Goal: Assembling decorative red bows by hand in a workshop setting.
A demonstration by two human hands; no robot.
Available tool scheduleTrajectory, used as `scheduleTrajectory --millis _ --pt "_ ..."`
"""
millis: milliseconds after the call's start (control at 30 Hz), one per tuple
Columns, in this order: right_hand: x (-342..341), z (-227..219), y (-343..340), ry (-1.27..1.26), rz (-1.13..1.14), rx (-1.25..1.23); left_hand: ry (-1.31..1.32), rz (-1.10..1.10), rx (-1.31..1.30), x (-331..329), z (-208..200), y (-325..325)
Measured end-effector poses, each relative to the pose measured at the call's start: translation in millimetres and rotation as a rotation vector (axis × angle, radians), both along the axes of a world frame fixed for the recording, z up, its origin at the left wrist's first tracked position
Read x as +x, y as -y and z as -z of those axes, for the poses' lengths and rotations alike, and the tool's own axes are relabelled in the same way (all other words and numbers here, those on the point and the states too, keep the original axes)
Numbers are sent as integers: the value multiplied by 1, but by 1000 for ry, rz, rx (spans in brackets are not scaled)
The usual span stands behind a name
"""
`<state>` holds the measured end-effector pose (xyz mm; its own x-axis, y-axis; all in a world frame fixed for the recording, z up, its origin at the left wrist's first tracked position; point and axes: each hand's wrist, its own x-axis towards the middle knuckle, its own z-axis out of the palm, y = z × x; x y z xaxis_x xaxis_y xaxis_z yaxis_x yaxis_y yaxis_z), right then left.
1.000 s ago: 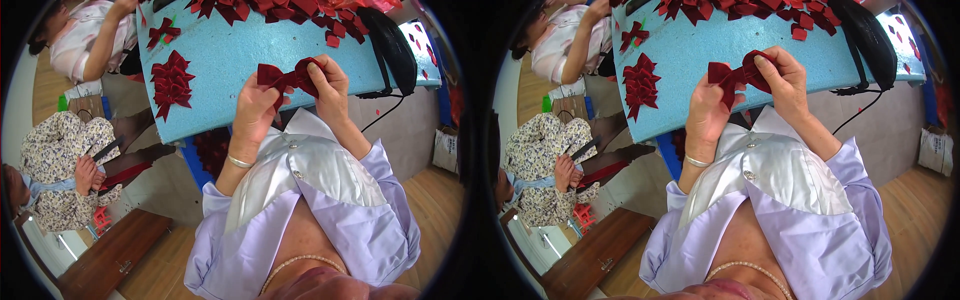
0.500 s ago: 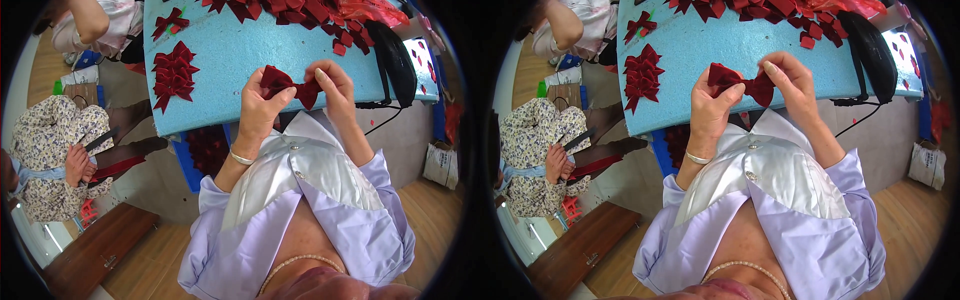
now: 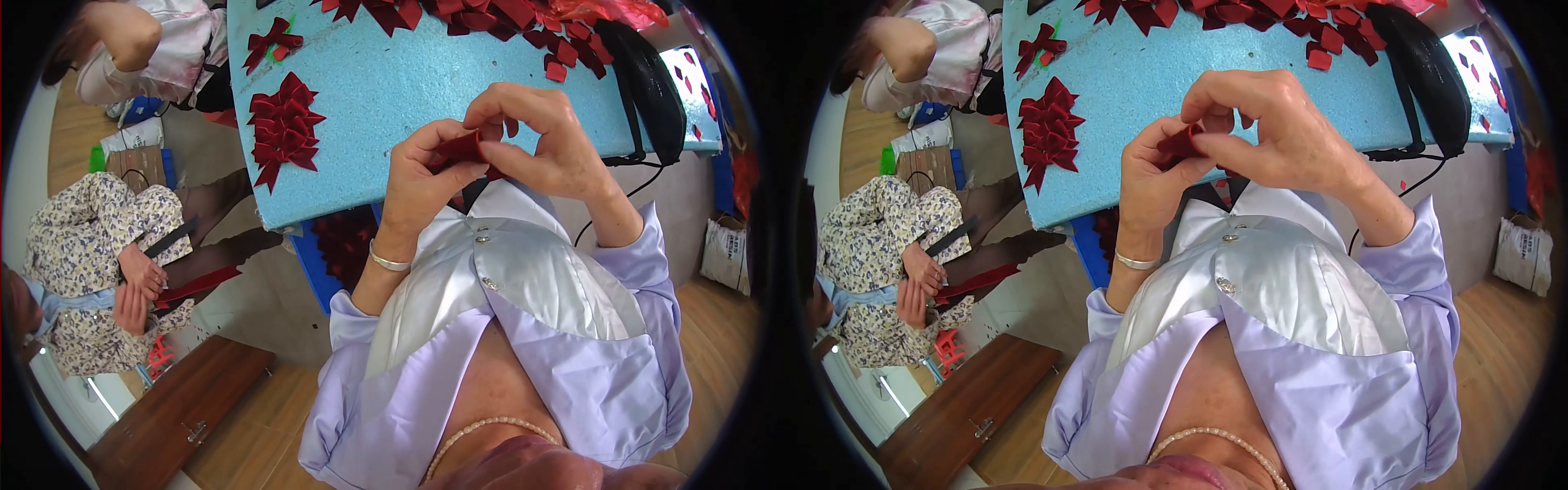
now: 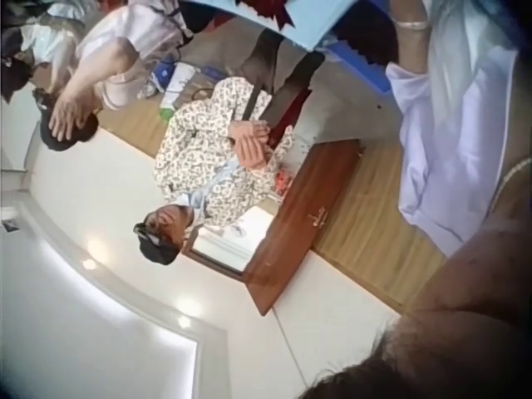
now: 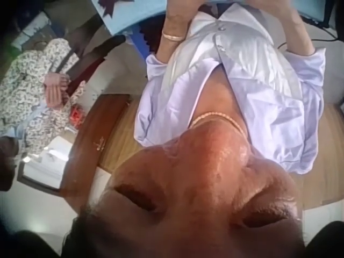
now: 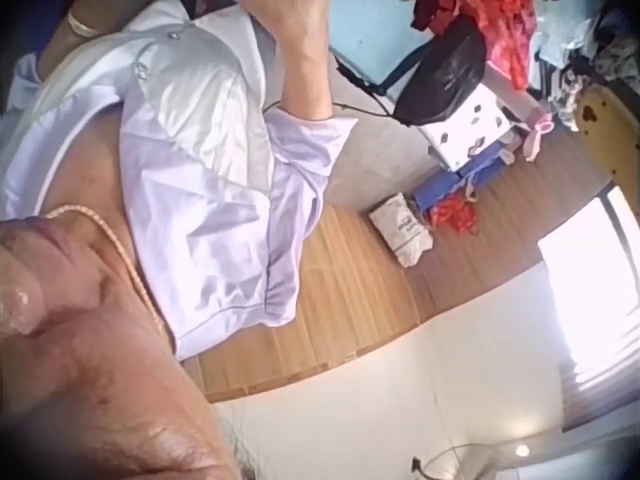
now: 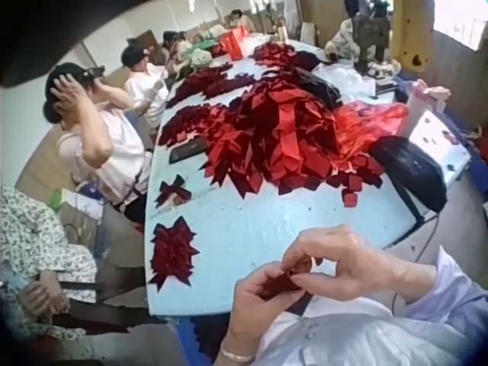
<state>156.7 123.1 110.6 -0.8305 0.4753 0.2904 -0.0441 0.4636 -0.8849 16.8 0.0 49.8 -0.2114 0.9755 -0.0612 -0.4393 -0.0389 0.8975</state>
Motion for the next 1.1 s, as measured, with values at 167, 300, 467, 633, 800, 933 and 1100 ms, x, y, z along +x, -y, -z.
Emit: scheduleTrajectory --millis 167,300,467,633,800,933,1100 --pt "4 0 3 95 49 262 -94 -56 27 4 -2 -2" --pt "6 3 2 97 76 268 -115 -69 -7 6 -5 -5" --pt "8 7 3 164 105 157 -386 -135 -31 6 -9 -6" --pt "8 8 4 129 100 108 -558 -197 50 6 -6 -6" --pt "14 11 -1 195 116 19 -500 -179 70 3 -8 0" --pt "17 10 -4 167 127 -131 -73 -141 -33 -1 -6 2" --pt "13 4 3 57 98 -158 195 -80 4 -1 2 1"
